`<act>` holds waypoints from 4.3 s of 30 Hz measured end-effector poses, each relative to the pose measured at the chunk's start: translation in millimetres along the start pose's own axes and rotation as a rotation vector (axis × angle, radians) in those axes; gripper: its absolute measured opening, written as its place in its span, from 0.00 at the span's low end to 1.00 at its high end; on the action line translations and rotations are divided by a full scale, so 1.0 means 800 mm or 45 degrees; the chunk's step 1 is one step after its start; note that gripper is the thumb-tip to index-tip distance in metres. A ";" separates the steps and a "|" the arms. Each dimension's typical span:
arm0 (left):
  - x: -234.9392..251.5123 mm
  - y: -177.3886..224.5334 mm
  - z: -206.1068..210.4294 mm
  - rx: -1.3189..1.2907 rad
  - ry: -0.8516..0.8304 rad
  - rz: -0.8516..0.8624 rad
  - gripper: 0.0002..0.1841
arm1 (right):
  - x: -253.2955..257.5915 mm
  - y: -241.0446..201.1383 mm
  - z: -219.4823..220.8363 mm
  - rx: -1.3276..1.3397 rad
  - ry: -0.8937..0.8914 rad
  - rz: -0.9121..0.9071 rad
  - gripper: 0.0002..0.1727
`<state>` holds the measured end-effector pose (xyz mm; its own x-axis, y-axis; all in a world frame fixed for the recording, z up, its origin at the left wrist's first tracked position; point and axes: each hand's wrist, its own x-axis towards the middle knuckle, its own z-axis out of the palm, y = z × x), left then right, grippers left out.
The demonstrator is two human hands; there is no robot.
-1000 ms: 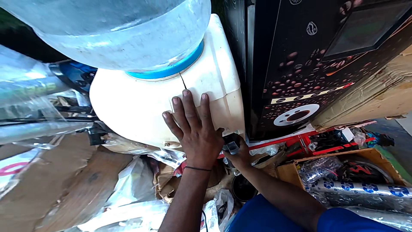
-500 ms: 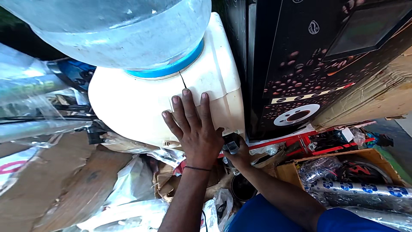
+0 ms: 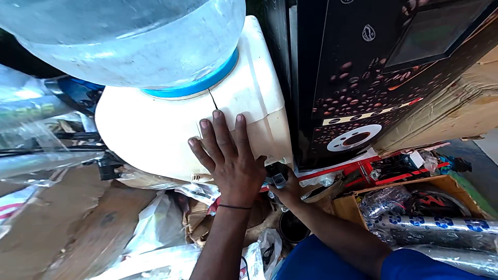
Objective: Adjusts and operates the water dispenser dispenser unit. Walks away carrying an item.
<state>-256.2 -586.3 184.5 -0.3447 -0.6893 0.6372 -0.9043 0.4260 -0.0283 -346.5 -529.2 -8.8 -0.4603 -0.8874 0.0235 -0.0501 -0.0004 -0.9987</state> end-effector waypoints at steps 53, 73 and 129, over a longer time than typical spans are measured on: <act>0.000 -0.001 0.000 0.002 0.009 0.013 0.67 | 0.000 0.028 0.003 -0.039 0.045 -0.029 0.47; 0.000 0.000 0.001 0.009 0.012 0.010 0.67 | 0.000 0.026 0.001 -0.032 0.019 0.027 0.48; 0.000 0.000 0.001 0.022 0.010 0.000 0.68 | 0.000 0.021 0.003 -0.025 0.049 0.008 0.46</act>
<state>-256.6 -586.9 183.8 -0.3431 -0.6844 0.6433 -0.9084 0.4159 -0.0419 -345.5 -530.4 -26.1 -0.4942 -0.8691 0.0195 -0.0643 0.0142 -0.9978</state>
